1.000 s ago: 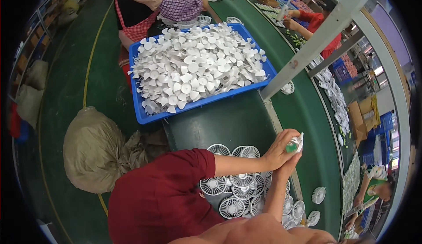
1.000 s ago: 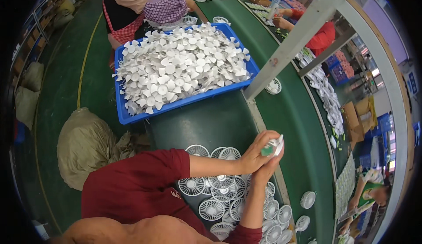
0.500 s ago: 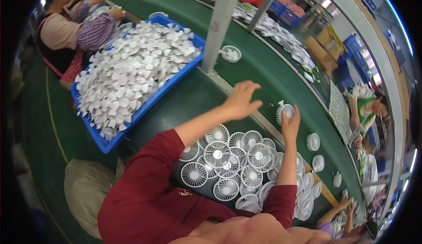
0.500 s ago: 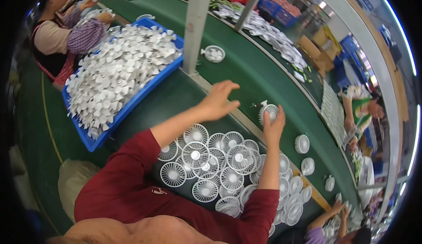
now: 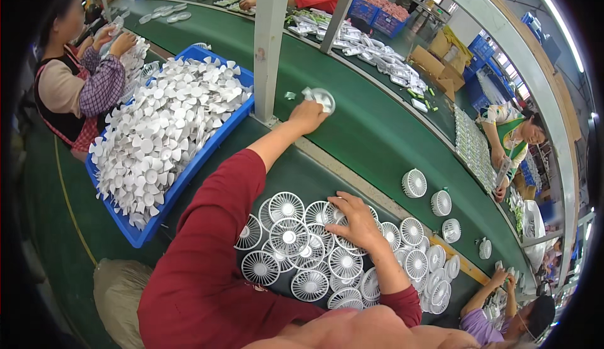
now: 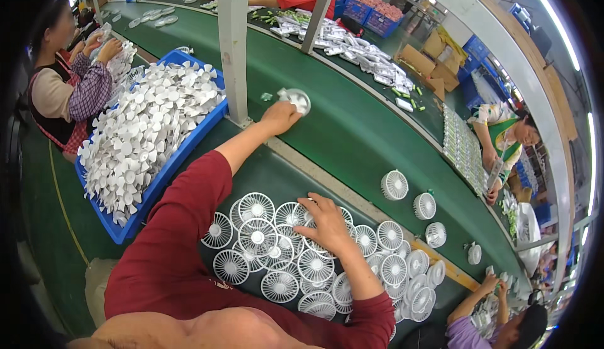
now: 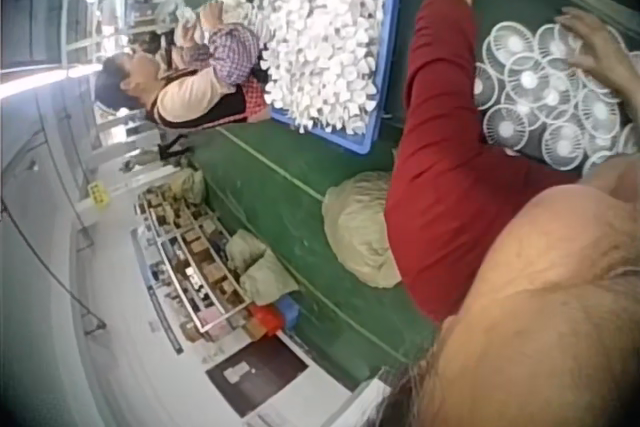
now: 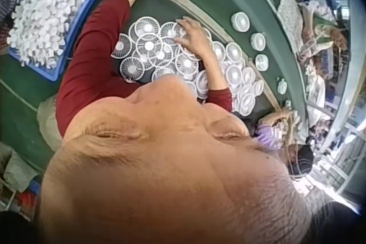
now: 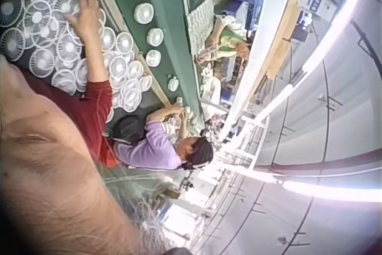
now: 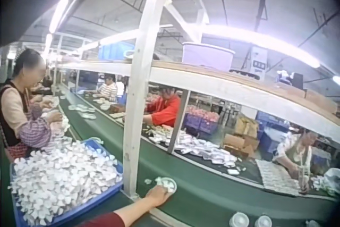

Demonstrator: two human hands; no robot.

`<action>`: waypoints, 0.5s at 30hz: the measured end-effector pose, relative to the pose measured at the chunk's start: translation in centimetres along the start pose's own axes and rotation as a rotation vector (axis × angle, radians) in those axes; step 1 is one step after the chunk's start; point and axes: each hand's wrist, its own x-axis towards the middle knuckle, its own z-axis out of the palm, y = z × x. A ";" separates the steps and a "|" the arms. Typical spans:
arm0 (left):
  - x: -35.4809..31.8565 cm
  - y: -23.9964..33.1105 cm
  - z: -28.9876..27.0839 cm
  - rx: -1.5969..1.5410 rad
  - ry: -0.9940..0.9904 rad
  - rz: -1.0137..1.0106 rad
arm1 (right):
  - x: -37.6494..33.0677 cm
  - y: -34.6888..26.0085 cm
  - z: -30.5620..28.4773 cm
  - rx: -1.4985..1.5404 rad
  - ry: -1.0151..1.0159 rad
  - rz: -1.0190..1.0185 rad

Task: The person assembles mini portable fans by attaching the fan blades and internal components into plastic covers, pressing the casings together by hand, and placing the assembled units onto the conveyor belt.

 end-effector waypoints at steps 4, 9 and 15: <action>-0.5 3.2 -0.8 -0.288 -0.060 0.104 | -0.2 0.2 -1.0 -0.054 0.077 0.007; -0.6 2.6 1.4 -0.023 0.234 0.060 | 0.3 0.3 -2.1 0.067 0.107 0.174; -0.5 3.2 1.4 -0.016 -0.171 -0.248 | 0.1 0.8 -3.6 0.349 0.191 0.243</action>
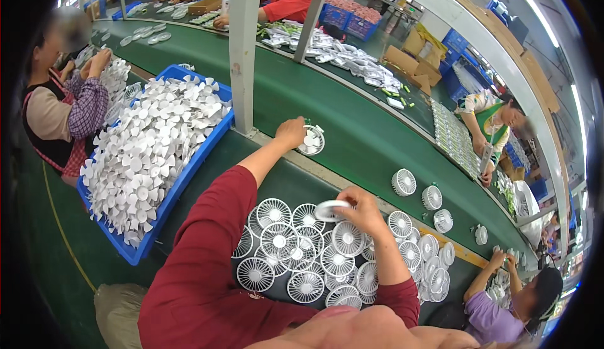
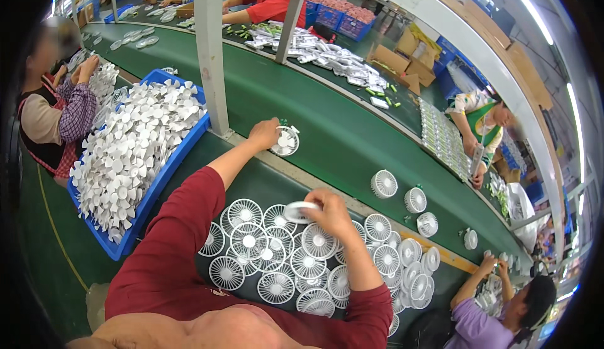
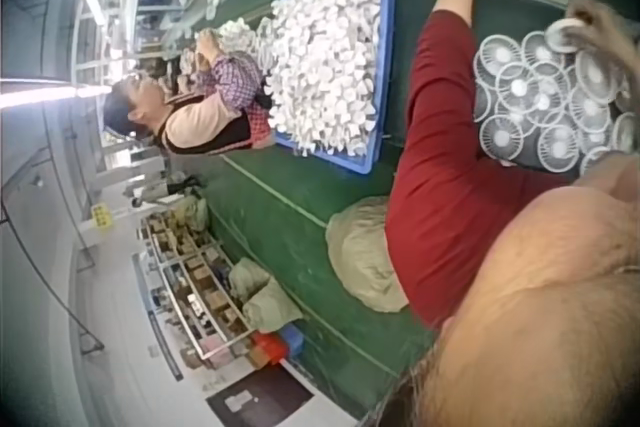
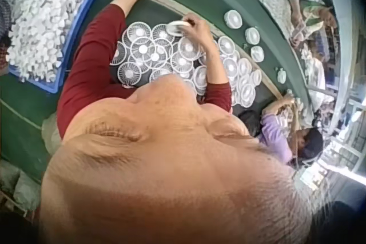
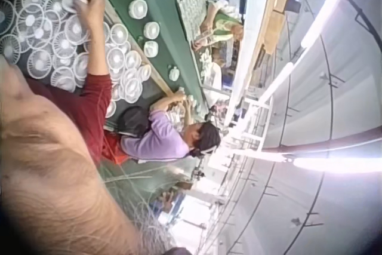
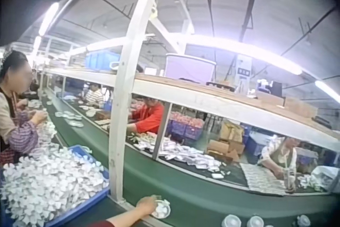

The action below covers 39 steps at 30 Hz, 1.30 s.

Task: The person assembles mini portable fans by attaching the fan blades and internal components into plastic covers, pressing the casings together by hand, and placing the assembled units onto the conveyor belt.

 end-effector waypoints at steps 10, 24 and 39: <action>-9.9 7.3 -1.4 -1.547 -0.170 -0.152 | 3.6 -2.4 -0.3 -0.322 0.713 -0.561; -16.4 8.6 -2.5 -2.190 -0.141 -0.319 | 2.9 -4.2 3.5 -0.166 0.314 -0.522; -18.7 10.9 -5.3 -1.374 0.523 0.129 | 4.9 -4.6 8.2 0.610 0.210 -0.389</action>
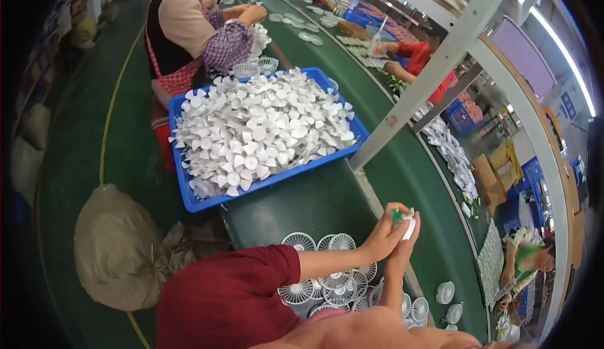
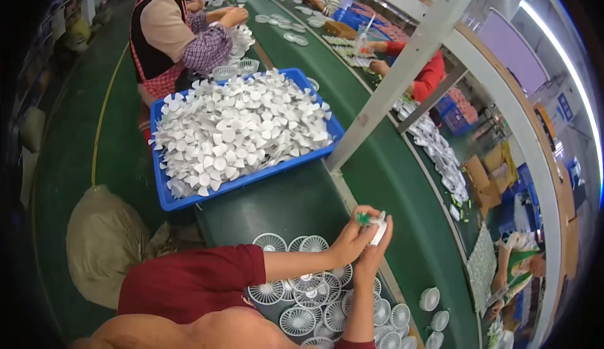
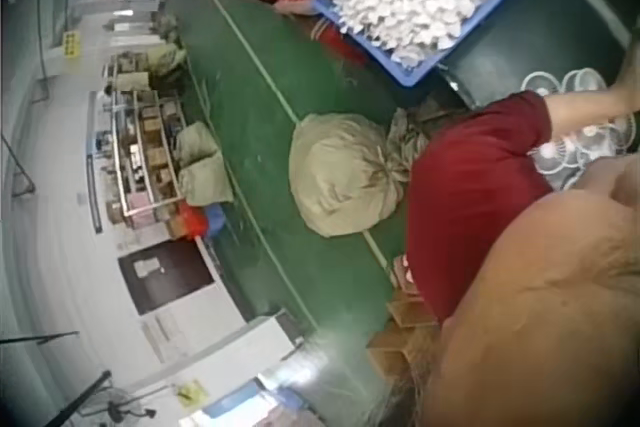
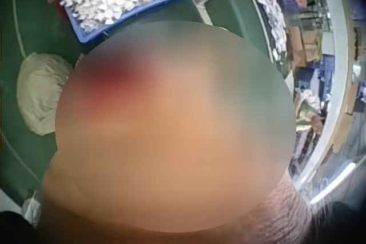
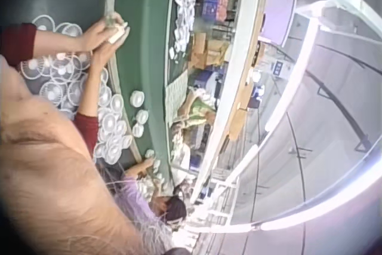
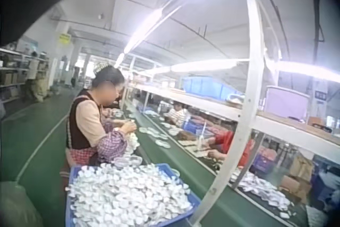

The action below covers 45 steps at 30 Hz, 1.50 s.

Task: The person assembles mini portable fans by attaching the fan blades and internal components into plastic covers, pressing the casings together by hand, and placing the assembled units onto the conveyor belt.

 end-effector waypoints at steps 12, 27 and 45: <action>2.7 -0.6 -2.2 0.485 -0.126 0.160 | 2.9 2.0 -1.7 -0.227 -0.032 0.099; 0.3 10.4 -11.3 1.217 -0.571 0.271 | -10.5 -6.3 -10.9 -1.099 -0.085 0.229; -1.9 -2.8 -10.1 1.324 -0.854 0.265 | -14.1 -0.6 -7.9 -1.204 0.113 0.135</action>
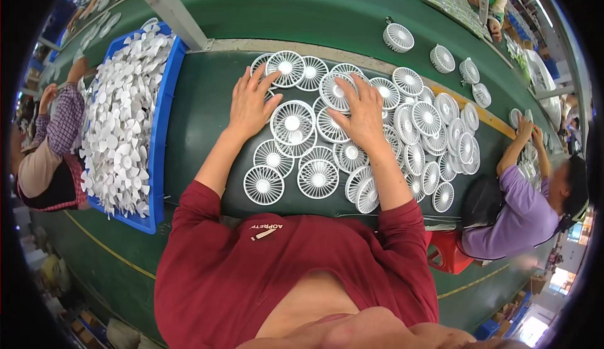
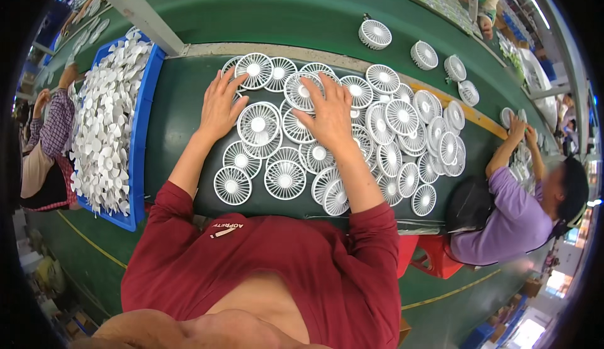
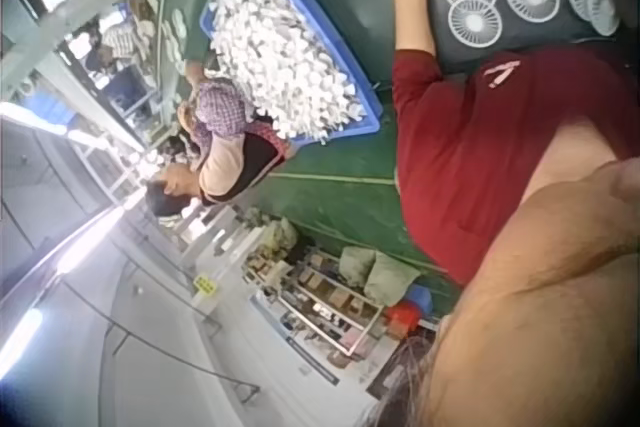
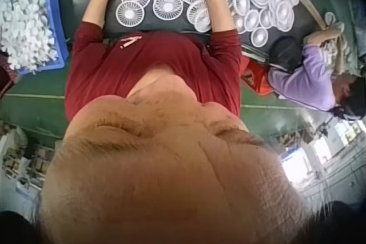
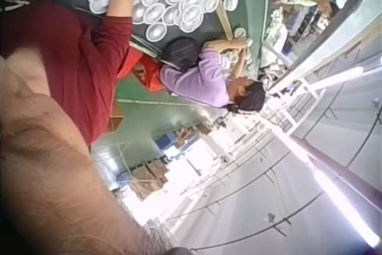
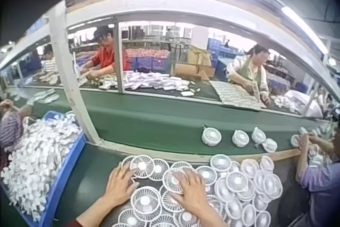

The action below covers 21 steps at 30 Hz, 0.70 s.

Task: The person assembles mini portable fans by attaching the fan blades and internal components into plastic covers, pressing the casings together by hand, and placing the assembled units onto the conveyor belt.

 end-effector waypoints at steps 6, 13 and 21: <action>0.2 -0.1 -2.0 -0.257 0.194 0.016 | -0.1 0.2 0.2 0.073 0.049 0.089; -9.9 5.0 -6.8 -0.216 -0.023 0.076 | -0.2 0.7 0.0 0.095 0.048 0.096; -16.8 9.7 -4.7 -0.158 -0.053 -0.236 | -0.3 1.0 0.3 0.102 0.069 0.073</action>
